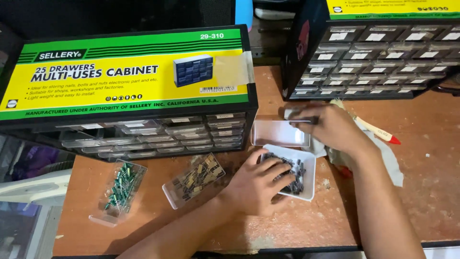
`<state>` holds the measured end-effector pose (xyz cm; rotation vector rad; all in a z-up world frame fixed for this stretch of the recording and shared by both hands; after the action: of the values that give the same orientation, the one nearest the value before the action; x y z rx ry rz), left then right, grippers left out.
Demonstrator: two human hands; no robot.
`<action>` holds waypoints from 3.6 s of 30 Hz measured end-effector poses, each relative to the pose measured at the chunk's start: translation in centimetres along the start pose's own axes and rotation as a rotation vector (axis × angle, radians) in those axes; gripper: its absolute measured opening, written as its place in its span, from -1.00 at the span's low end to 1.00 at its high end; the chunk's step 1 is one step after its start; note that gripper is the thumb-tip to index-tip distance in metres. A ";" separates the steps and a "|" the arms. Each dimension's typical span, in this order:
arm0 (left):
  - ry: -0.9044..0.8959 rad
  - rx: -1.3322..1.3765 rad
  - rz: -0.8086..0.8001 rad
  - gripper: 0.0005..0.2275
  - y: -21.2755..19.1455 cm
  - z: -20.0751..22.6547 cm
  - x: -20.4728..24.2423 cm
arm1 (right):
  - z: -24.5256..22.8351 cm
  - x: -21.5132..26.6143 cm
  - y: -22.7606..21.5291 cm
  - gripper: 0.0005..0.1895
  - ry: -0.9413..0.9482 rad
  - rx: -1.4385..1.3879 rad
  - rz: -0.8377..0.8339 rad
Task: The person opens several small drawers in a multi-use cabinet to retrieve small hardware items. They pour the contents into a white plastic container and then use a white cloth to wipe the items individually.
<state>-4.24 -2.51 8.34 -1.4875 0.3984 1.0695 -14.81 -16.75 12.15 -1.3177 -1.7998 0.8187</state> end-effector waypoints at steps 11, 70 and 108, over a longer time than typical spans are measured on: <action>-0.046 0.004 -0.027 -0.64 0.3 -1.3 0.2 | 5.5 -0.9 -0.4 -0.58 -0.076 -0.543 0.206; -0.591 0.160 0.482 -0.83 -1.4 -6.8 1.3 | 5.6 -1.8 6.6 -0.65 -0.463 -1.609 -0.444; -0.639 0.206 0.352 -0.74 1.1 -7.7 2.4 | 3.9 -0.8 5.1 -0.74 -0.325 -0.998 -0.142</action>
<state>-0.87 -9.07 4.84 -0.8425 0.3046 1.6561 -15.47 -16.40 5.73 -1.6589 -2.6909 -0.0127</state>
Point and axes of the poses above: each hand's wrist, its own x-axis away from the middle knuckle, its own y-axis out of the palm, z = x × y, the point moved 9 cm from there along -x, towards the middle knuckle, and after that the axes turned 8 degrees about y, right-handed, at the moved point
